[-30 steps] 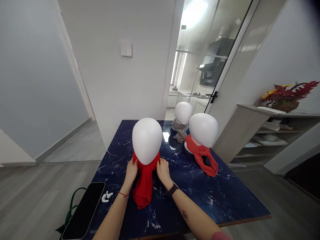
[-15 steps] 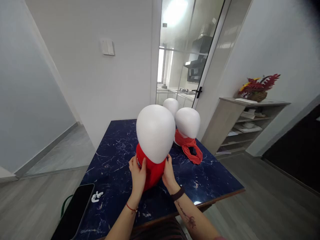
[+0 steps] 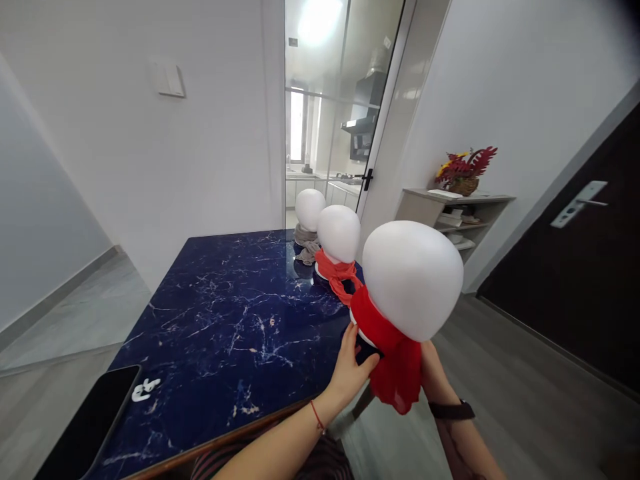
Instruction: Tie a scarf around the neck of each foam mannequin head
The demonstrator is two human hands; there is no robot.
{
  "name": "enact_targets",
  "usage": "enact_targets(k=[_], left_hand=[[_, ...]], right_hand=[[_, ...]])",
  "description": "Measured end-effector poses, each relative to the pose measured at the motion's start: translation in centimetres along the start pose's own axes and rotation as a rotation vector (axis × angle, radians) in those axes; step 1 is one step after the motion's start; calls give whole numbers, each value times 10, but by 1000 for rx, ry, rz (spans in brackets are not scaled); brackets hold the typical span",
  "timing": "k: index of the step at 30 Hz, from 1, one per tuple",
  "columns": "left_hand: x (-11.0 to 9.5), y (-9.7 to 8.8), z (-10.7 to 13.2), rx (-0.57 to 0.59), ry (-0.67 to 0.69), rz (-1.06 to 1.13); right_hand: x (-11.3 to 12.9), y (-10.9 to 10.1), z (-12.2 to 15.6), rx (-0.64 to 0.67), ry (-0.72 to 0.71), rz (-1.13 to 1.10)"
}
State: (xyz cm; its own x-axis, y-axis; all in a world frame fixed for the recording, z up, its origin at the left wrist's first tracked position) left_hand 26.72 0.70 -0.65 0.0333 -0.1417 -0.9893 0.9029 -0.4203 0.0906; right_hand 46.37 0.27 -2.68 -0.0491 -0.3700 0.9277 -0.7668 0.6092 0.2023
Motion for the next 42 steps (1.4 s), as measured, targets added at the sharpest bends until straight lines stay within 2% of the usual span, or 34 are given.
enact_targets(k=[3,7,12,16,19,25,33,42], left_hand=[[15,23,-18,35,-43,-19],[26,36,-37,9,-63,-6],[28,33,-55,-43,-50,87],[26,29,-69,-102,-14,113],[26,28,-76,-139,-36,94],[31,26,-70,-152,-5,16],[34,35,-41,-163,40,-176],[29,36,-49,-140,34,-186]], right_hand=[[-12,-21,-14,16,106,-5],[-22,-23,-33,78,101,-35],[-33,-8,-54,136,128,-63],[-40,6,-68,229,4,94],[-43,11,-78,237,-37,224],[-42,3,-85,158,-98,446],[-38,-25,-55,148,-145,572],[-42,-16,-66,203,-232,631]])
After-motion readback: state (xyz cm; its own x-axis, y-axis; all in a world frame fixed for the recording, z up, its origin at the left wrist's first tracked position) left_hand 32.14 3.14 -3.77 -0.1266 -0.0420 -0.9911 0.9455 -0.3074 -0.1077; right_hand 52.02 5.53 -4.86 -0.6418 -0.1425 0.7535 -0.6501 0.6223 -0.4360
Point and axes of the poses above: each hand's wrist, its own z-axis away from the middle knuckle, its own y-axis out of the palm, x = y × z, the point moved 1 cm from there along -z, towards the middle knuckle, and after that the axes turned 14 degrees about -y, right-handed, at the moved point
